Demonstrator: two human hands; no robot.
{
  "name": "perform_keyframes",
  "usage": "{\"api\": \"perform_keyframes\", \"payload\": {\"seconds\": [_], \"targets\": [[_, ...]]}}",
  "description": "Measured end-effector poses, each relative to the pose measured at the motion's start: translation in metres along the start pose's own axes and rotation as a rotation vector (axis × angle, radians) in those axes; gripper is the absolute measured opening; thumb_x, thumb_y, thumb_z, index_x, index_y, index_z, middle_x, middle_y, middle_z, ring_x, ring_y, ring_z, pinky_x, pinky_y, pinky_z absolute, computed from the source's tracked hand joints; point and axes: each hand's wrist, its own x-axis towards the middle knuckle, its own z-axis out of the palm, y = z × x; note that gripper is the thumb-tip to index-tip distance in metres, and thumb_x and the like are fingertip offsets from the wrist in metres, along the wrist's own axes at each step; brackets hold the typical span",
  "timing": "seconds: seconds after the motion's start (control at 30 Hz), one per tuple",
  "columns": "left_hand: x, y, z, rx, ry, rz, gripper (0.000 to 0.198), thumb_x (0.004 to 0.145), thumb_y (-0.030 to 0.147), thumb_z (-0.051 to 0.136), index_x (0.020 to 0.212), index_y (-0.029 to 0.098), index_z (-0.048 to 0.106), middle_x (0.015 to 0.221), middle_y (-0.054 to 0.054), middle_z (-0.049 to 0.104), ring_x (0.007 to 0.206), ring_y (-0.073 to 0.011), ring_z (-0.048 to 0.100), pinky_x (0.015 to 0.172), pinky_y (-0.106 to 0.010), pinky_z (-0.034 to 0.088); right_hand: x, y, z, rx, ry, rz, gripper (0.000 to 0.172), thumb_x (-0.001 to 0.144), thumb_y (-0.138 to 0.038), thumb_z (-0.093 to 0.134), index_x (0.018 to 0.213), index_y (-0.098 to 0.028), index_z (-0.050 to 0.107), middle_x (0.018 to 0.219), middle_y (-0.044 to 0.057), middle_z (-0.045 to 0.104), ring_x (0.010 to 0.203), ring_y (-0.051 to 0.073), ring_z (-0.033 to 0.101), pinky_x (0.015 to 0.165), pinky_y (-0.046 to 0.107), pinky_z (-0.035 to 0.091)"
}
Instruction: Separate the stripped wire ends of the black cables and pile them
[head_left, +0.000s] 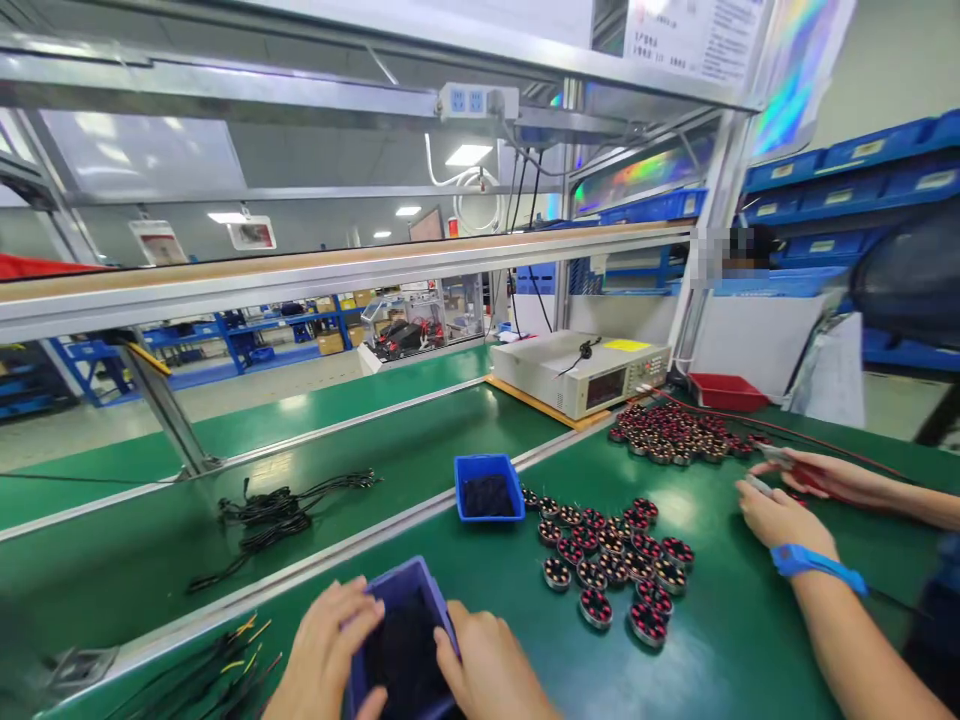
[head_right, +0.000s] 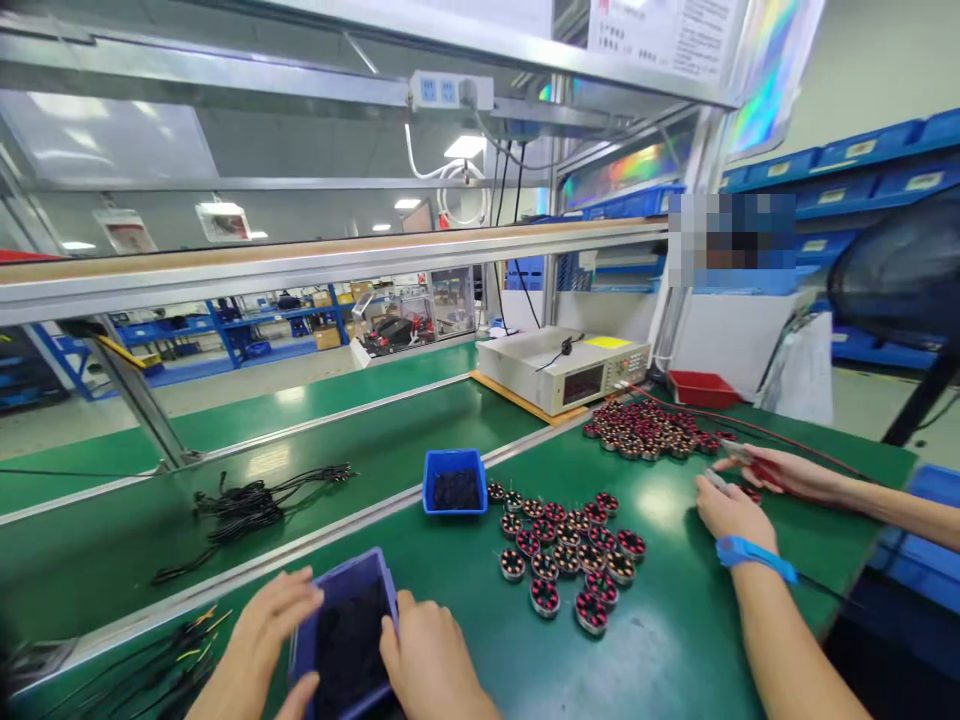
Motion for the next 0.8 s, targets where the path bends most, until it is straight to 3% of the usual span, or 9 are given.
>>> {"api": "perform_keyframes", "payload": {"seconds": [0.07, 0.17, 0.27, 0.33, 0.47, 0.6, 0.7, 0.8], "targets": [[-0.01, 0.015, 0.004, 0.078, 0.062, 0.127, 0.054, 0.083, 0.025, 0.063, 0.136, 0.025, 0.051, 0.121, -0.01, 0.071, 0.117, -0.0293, 0.065, 0.098, -0.038, 0.054, 0.018, -0.014, 0.001, -0.006, 0.024, -0.004, 0.015, 0.093, -0.022, 0.056, 0.09, -0.019, 0.071, 0.074, 0.009, 0.076, 0.07, 0.027, 0.074, 0.057, 0.028, 0.045], [-0.009, 0.021, 0.019, 0.152, 0.156, 0.136, 0.042, 0.082, 0.018, 0.057, 0.123, 0.02, 0.061, 0.114, -0.011, 0.073, 0.106, -0.0278, 0.07, 0.089, -0.035, 0.057, 0.049, -0.016, -0.009, -0.027, 0.092, -0.002, 0.023, 0.097, -0.037, 0.057, 0.096, -0.02, 0.071, 0.084, 0.009, 0.077, 0.078, 0.026, 0.074, 0.065, 0.03, 0.049], [-0.005, 0.013, 0.032, 0.18, 0.181, 0.089, 0.041, 0.083, 0.012, 0.05, 0.12, 0.024, 0.063, 0.111, -0.008, 0.074, 0.103, -0.0249, 0.071, 0.09, -0.033, 0.055, 0.071, 0.004, -0.023, -0.085, 0.217, 0.052, 0.027, 0.1, -0.029, 0.053, 0.12, -0.015, 0.064, 0.115, 0.016, 0.071, 0.108, 0.03, 0.065, 0.091, 0.04, 0.048], [-0.005, 0.006, 0.035, 0.2, 0.181, 0.062, 0.045, 0.082, 0.007, 0.047, 0.12, 0.026, 0.062, 0.111, -0.005, 0.075, 0.104, -0.0231, 0.071, 0.092, -0.032, 0.054, 0.073, 0.021, -0.028, -0.117, 0.27, 0.075, 0.03, 0.098, -0.021, 0.057, 0.127, -0.013, 0.059, 0.126, 0.015, 0.065, 0.117, 0.029, 0.059, 0.099, 0.047, 0.043], [-0.01, -0.004, 0.037, 0.239, 0.172, 0.069, 0.052, 0.077, 0.002, 0.045, 0.122, 0.025, 0.06, 0.111, -0.004, 0.076, 0.107, -0.0216, 0.07, 0.098, -0.032, 0.05, 0.054, 0.04, -0.022, -0.131, 0.282, 0.028, 0.028, 0.092, -0.012, 0.063, 0.12, -0.014, 0.063, 0.117, 0.01, 0.067, 0.11, 0.026, 0.062, 0.098, 0.045, 0.045], [-0.018, -0.01, 0.044, 0.187, 0.128, 0.046, 0.048, 0.079, 0.004, 0.048, 0.12, 0.027, 0.061, 0.112, -0.001, 0.076, 0.108, -0.0207, 0.07, 0.105, -0.034, 0.046, 0.027, 0.029, -0.01, -0.118, 0.258, -0.063, 0.028, 0.086, -0.005, 0.066, 0.111, -0.019, 0.07, 0.108, 0.008, 0.07, 0.101, 0.024, 0.064, 0.093, 0.036, 0.046], [-0.025, -0.015, 0.055, 0.165, 0.119, 0.028, 0.041, 0.083, 0.01, 0.052, 0.119, 0.028, 0.062, 0.115, -0.002, 0.075, 0.111, -0.0221, 0.069, 0.108, -0.037, 0.044, 0.009, 0.016, -0.008, -0.105, 0.239, -0.122, 0.022, 0.086, -0.01, 0.07, 0.1, -0.027, 0.073, 0.101, 0.0, 0.071, 0.095, 0.019, 0.065, 0.088, 0.03, 0.047], [-0.033, -0.018, 0.064, 0.168, 0.156, 0.024, 0.038, 0.086, 0.016, 0.054, 0.121, 0.027, 0.062, 0.119, -0.005, 0.073, 0.114, -0.025, 0.067, 0.106, -0.041, 0.045, -0.003, 0.024, -0.021, -0.108, 0.267, -0.108, 0.017, 0.092, -0.019, 0.066, 0.102, -0.031, 0.072, 0.101, -0.002, 0.071, 0.095, 0.017, 0.065, 0.089, 0.027, 0.046]]}}
